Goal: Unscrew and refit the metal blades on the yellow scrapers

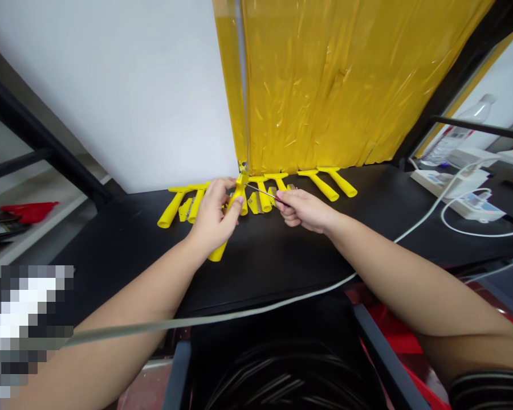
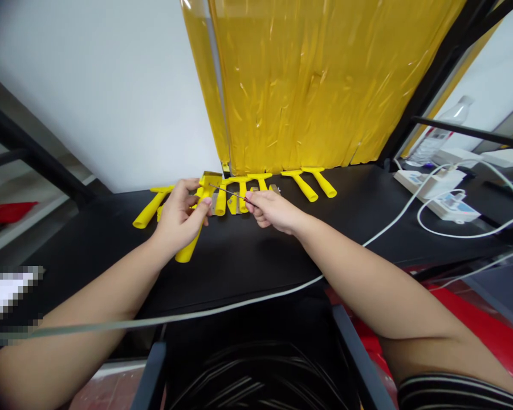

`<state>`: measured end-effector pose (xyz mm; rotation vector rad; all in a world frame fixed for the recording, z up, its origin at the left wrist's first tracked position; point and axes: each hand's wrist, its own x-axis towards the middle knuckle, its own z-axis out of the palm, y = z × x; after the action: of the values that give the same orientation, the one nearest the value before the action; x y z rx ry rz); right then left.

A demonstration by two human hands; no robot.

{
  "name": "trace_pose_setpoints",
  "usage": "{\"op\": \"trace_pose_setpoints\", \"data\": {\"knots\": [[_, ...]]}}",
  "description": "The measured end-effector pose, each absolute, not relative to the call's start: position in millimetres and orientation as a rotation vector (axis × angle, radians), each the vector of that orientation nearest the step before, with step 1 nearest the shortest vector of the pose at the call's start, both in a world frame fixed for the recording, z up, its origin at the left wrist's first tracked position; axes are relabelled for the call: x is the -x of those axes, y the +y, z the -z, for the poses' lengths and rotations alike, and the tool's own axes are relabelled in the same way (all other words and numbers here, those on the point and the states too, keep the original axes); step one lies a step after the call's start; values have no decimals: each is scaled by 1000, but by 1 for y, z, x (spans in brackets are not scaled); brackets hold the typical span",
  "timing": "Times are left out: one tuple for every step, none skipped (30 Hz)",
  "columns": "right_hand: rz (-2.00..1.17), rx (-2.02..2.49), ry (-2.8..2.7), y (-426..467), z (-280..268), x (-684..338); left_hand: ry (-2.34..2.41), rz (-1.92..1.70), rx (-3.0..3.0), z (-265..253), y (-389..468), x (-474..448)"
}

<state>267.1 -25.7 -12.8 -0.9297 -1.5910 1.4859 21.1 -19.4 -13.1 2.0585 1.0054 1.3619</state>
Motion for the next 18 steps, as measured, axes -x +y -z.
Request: {"op": "trace_pose_setpoints", "data": {"knots": [[-1343,942,-1663,-26,13,-266,1011,-1339,-2050,11,-20,-21],[-1156,961,-1746,-27,14,-265,1023,-1311,-2033,10,-22,-22],[-947,983,-1830,-28,14,-264,1037,-1281,-2014,8,-23,-22],[-741,1004,-1905,-29,14,-264,1054,-1255,-1995,8,-23,-22],[-556,1023,-1963,-31,13,-264,1072,-1230,-1985,7,-24,-23],[-406,1035,-2002,-32,12,-264,1092,-1207,-1986,8,-24,-23],[-298,1040,-2025,-35,11,-264,1108,-1186,-1997,9,-24,-23],[-226,1039,-2033,-37,9,-264,1117,-1164,-2010,10,-23,-24],[-179,1035,-2030,-39,8,-264,1120,-1140,-2020,12,-23,-24],[-150,1029,-2022,-41,8,-264,1118,-1121,-2027,15,-22,-24],[-138,1026,-2015,-42,7,-264,1111,-1113,-2033,17,-21,-23],[-144,1030,-2006,-43,7,-264,1102,-1115,-2038,19,-21,-23],[-167,1041,-1995,-43,8,-263,1092,-1121,-2043,22,-20,-23],[-208,1052,-1977,-42,8,-263,1085,-1127,-2049,23,-20,-23],[-270,1061,-1950,-41,9,-263,1082,-1131,-2056,25,-19,-23],[-349,1062,-1912,-39,9,-263,1080,-1133,-2061,26,-19,-22],[-440,1053,-1870,-37,10,-263,1080,-1135,-2066,27,-19,-22],[-537,1035,-1827,-36,10,-263,1082,-1144,-2074,28,-19,-22]]}}
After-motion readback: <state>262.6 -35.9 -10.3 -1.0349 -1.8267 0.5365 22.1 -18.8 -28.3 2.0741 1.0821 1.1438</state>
